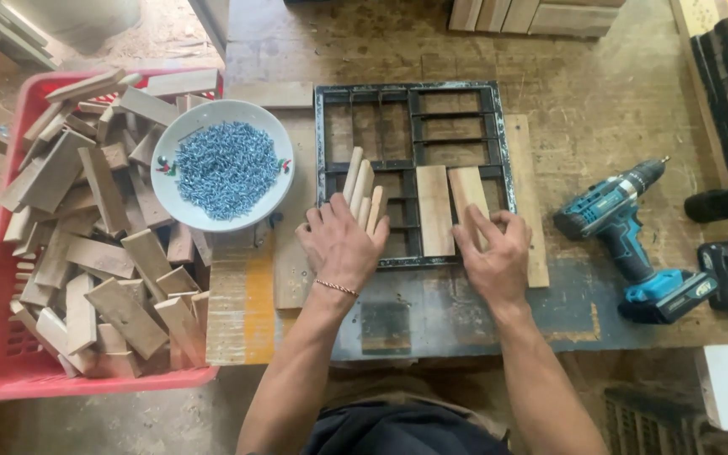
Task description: Assembling wooden floor tiles by placing small wood slats into a plastic base and securing them with screws using a power drill.
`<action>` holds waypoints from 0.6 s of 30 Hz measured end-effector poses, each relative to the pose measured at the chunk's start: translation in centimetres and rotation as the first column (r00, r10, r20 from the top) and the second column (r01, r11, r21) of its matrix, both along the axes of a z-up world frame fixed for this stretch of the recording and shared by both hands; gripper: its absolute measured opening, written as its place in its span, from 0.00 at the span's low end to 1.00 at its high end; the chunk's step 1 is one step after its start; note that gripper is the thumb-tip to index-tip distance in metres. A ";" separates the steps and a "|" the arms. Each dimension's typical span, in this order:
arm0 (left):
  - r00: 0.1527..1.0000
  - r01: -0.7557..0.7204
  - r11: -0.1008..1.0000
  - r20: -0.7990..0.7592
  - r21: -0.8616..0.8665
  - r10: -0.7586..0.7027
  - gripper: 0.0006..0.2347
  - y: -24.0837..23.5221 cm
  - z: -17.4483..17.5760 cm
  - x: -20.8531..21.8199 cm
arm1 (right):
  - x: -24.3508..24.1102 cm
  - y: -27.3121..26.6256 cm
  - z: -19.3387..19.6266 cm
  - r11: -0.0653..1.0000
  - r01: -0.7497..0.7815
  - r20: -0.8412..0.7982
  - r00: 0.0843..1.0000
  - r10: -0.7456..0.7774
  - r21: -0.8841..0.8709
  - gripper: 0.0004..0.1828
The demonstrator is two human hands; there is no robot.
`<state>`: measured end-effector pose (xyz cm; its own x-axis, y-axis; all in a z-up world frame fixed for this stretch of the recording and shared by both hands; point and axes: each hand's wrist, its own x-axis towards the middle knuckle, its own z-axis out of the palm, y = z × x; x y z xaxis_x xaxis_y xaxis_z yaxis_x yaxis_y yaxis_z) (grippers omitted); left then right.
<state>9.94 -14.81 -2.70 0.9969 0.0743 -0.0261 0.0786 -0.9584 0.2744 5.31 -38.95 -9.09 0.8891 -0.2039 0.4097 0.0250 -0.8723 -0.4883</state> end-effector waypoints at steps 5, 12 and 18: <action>0.960 0.034 0.978 0.277 -0.208 0.025 0.32 0.2 -2.6 -0.8 | 0.2 1.7 1.6 0.996 -0.048 0.000 0.999 0.049 -0.074 0.20; 0.973 0.048 0.859 0.218 -0.510 0.075 0.31 0.9 -2.5 -0.1 | 3.3 -3.3 3.9 0.927 -0.294 -0.148 0.953 0.264 -0.235 0.14; 0.983 -0.040 0.803 0.121 -0.594 0.139 0.31 1.1 -1.0 -0.8 | 8.8 0.7 2.8 0.918 -0.187 -0.176 0.976 0.132 -0.350 0.47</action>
